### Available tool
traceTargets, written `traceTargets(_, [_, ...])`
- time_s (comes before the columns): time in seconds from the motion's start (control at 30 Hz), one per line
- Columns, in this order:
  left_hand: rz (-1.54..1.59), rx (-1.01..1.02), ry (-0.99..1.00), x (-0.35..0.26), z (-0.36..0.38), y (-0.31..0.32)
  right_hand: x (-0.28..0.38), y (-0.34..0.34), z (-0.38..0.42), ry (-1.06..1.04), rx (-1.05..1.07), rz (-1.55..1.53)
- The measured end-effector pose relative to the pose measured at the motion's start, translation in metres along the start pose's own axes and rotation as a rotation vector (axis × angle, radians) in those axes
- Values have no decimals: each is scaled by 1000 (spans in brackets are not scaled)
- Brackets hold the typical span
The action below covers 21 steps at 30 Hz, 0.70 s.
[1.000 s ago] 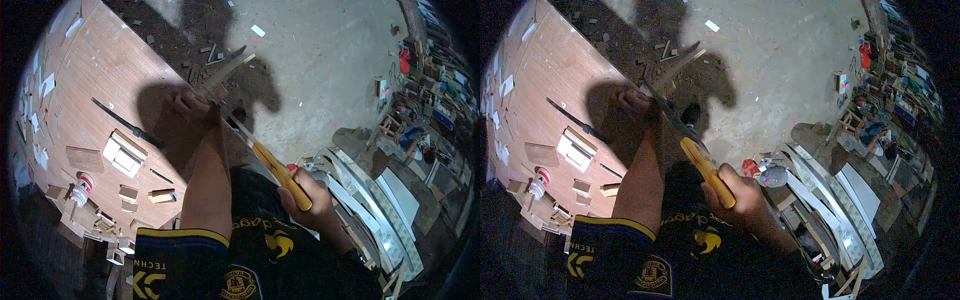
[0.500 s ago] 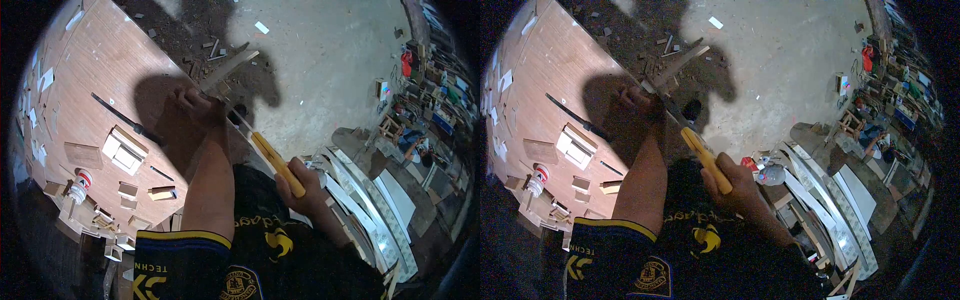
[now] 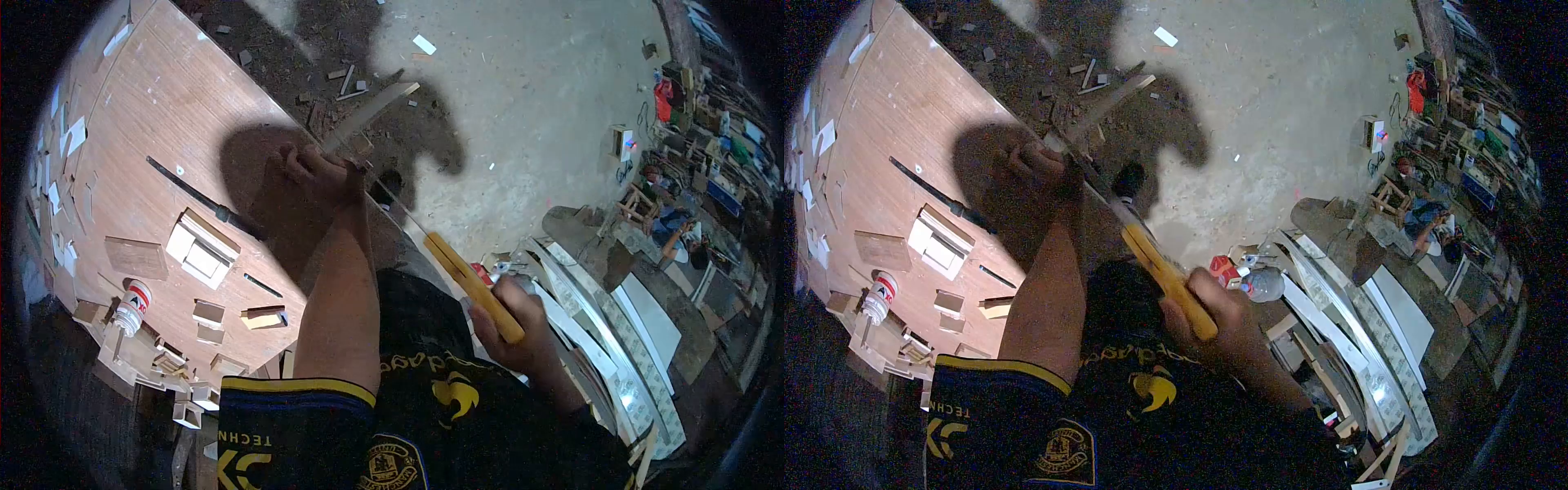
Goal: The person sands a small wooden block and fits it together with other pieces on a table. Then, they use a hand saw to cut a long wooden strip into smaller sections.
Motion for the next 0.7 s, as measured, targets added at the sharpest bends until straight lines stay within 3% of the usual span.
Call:
traceTargets(0.1, [-16, 114, -154, 14, 7, 14, -5, 14, -16, 70, 76, 29])
traceTargets(0.17, [-12, 52, -78, 15, 8, 13, -4, 9, -7, 116, 56, -8])
traceTargets(0.23, [-17, -37, -16, 11, 0, 13, 15, -8, 6, -85, -34, 4])
traceTargets(0.33, [-40, 17, -7, -1, 3, 4, -6, 17, -17, 79, 74, 44])
traceTargets(0.4, [5, 68, -148, 6, 0, 7, -8, 27, -23, 165, 129, 66])
traceTargets(0.5, [4, 41, -54, 8, 2, 12, 17, -6, -6, 9, -7, -21])
traceTargets(0.6, [-27, 51, -45, 11, 4, 11, -5, 7, -15, 203, 138, 22])
traceTargets(0.7, [0, 107, -141, -1, -6, 2, -6, 1, -14, 124, 94, 40])
Point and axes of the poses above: each hand's wrist, its own z-axis away from the middle knuckle, its own y-axis out of the palm, x = y × z, the point moved 10 cm from there along -z, towards the middle knuckle, and after that the axes turned 12 degrees about y, right-handed, at the moved point
